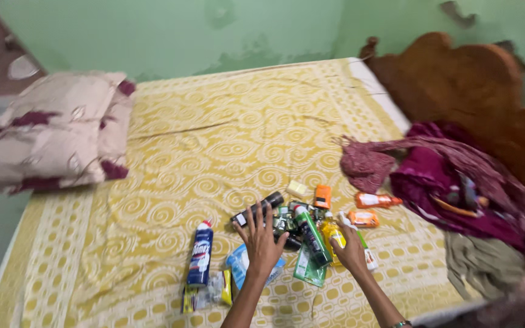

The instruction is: The person moves between a bedroom and an adjacent bathroom, picking up bottles of floor cleaner, body lotion, and hand soap from a bed and placing them on a bathroom shelf. The person repeats this process for several items.

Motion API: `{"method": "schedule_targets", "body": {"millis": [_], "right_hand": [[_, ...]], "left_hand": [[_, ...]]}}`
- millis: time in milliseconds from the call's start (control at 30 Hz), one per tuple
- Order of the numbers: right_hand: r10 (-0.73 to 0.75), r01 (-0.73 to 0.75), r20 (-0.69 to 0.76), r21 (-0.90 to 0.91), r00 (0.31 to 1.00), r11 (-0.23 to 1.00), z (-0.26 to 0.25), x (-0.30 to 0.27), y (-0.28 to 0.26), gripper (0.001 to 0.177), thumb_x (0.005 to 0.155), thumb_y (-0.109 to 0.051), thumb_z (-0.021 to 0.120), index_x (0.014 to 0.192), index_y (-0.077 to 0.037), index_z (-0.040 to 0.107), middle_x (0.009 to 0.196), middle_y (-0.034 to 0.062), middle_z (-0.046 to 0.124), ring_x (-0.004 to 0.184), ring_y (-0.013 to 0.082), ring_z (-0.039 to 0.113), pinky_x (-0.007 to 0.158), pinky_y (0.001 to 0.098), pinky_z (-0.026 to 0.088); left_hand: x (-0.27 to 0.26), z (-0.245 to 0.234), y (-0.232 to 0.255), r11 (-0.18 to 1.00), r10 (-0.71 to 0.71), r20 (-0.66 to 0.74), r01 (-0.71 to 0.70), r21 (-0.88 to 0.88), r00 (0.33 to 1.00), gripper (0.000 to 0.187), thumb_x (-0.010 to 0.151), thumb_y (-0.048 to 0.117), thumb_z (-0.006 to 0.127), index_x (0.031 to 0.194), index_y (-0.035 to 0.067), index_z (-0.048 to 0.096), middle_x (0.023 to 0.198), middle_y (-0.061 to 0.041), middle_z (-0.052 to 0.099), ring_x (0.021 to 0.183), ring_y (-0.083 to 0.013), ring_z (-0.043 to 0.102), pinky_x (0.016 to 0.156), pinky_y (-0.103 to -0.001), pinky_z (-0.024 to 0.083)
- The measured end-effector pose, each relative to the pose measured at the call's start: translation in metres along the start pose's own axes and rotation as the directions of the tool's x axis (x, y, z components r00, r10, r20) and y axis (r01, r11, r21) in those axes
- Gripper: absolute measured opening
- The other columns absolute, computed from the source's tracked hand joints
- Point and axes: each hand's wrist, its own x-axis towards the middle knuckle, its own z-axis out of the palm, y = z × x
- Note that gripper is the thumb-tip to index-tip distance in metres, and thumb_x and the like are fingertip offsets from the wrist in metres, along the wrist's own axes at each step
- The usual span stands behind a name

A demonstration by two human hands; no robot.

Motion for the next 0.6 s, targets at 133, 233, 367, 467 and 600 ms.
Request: {"method": "schedule_targets", "body": {"millis": [133, 233, 367, 467, 600], "right_hand": [[-0.006, -0.003, 0.134, 0.068, 0.991, 0.998, 0.038, 0.016, 0.020, 0.062, 0.080, -0.029, 0.080, 0.136, -0.014, 0.058, 0.132, 0.0158, 0.064, 0.122, 0.0350, 0.061, 0.102, 0.0439, 0.049], [0.014, -0.015, 0.233, 0.003, 0.972, 1.000, 0.061, 0.023, 0.025, 0.066, 0.077, -0.029, 0.083, 0.136, -0.012, 0.057, 0.130, 0.0189, 0.063, 0.122, 0.0371, 0.061, 0.102, 0.0451, 0.050], [-0.007, 0.027, 0.319, -0.056, 0.948, 0.998, 0.081, 0.023, 0.024, 0.080, 0.072, -0.030, 0.086, 0.142, -0.013, 0.051, 0.126, 0.0227, 0.063, 0.117, 0.0405, 0.061, 0.099, 0.0477, 0.050], [0.022, 0.025, 0.369, -0.123, 0.929, 0.992, 0.088, 0.024, 0.025, 0.080, 0.073, -0.032, 0.087, 0.140, -0.010, 0.049, 0.126, 0.0248, 0.062, 0.115, 0.0424, 0.062, 0.097, 0.0492, 0.052], [0.116, -0.047, 0.382, -0.185, 0.917, 0.982, 0.096, 0.020, 0.028, 0.088, 0.069, -0.036, 0.090, 0.141, -0.008, 0.048, 0.126, 0.0251, 0.062, 0.112, 0.0440, 0.063, 0.093, 0.0513, 0.053]], "left_hand": [[-0.011, 0.007, 0.001, 0.999, -0.047, -0.001, 0.047, 0.004, 0.999, 0.099, 0.084, 0.045, 0.077, 0.160, 0.010, 0.024, 0.168, -0.014, 0.016, 0.153, -0.0409, 0.012, 0.118, -0.070, 0.004], [-0.024, 0.014, 0.002, 0.999, -0.035, -0.039, 0.035, -0.013, 0.999, 0.096, 0.085, 0.043, 0.077, 0.159, 0.007, 0.027, 0.167, -0.016, 0.020, 0.153, -0.0410, 0.018, 0.120, -0.065, 0.010], [-0.040, 0.020, 0.000, 0.997, -0.069, 0.010, 0.069, -0.017, 0.998, 0.095, 0.083, 0.039, 0.077, 0.157, 0.004, 0.029, 0.166, -0.018, 0.023, 0.152, -0.0411, 0.021, 0.121, -0.062, 0.014], [-0.050, 0.025, -0.002, 0.996, -0.091, 0.025, 0.091, -0.023, 0.996, 0.094, 0.084, 0.038, 0.078, 0.157, 0.002, 0.030, 0.165, -0.021, 0.024, 0.151, -0.0424, 0.022, 0.120, -0.062, 0.014], [-0.058, 0.030, -0.004, 0.991, -0.123, 0.051, 0.126, -0.054, 0.991, 0.090, 0.086, 0.037, 0.078, 0.155, 0.001, 0.032, 0.165, -0.023, 0.025, 0.150, -0.0437, 0.023, 0.120, -0.062, 0.015]]}}
